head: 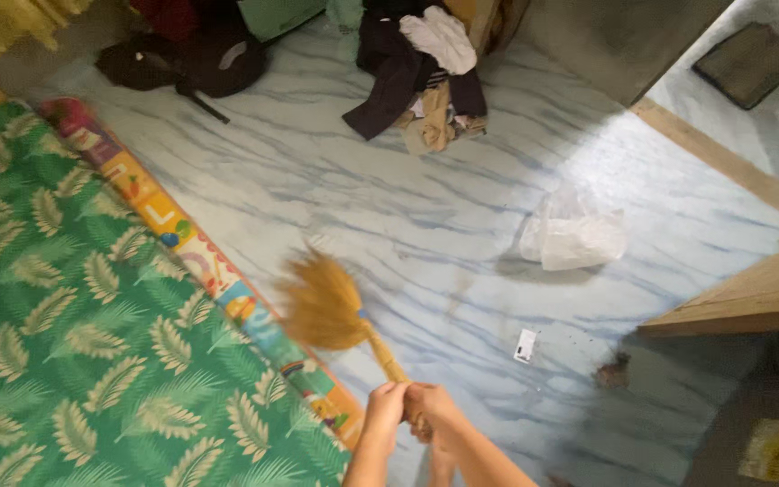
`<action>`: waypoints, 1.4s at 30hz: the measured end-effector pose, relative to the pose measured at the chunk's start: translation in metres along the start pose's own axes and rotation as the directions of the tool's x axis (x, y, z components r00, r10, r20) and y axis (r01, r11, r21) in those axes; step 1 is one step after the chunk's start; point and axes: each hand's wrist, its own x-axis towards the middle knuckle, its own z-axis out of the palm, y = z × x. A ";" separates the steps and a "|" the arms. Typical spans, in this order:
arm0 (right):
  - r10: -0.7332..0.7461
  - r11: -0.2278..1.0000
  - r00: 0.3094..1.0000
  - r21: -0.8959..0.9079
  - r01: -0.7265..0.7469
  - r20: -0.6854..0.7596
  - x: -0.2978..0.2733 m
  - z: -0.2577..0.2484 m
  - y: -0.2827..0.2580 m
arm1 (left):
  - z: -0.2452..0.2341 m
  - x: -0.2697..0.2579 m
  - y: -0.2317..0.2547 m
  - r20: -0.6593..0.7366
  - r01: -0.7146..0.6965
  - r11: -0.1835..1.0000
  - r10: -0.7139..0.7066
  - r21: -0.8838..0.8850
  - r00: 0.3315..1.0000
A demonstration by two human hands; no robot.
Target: The person sweeps the floor with a broom, moving debris out from under a desk and a chair, and then across the room toward a doorway.
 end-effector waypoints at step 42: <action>0.049 0.988 0.968 -0.153 -0.010 0.248 0.111 0.219 -0.143 | -0.159 0.127 0.197 -0.225 -0.054 0.963 0.116 0.262 0.967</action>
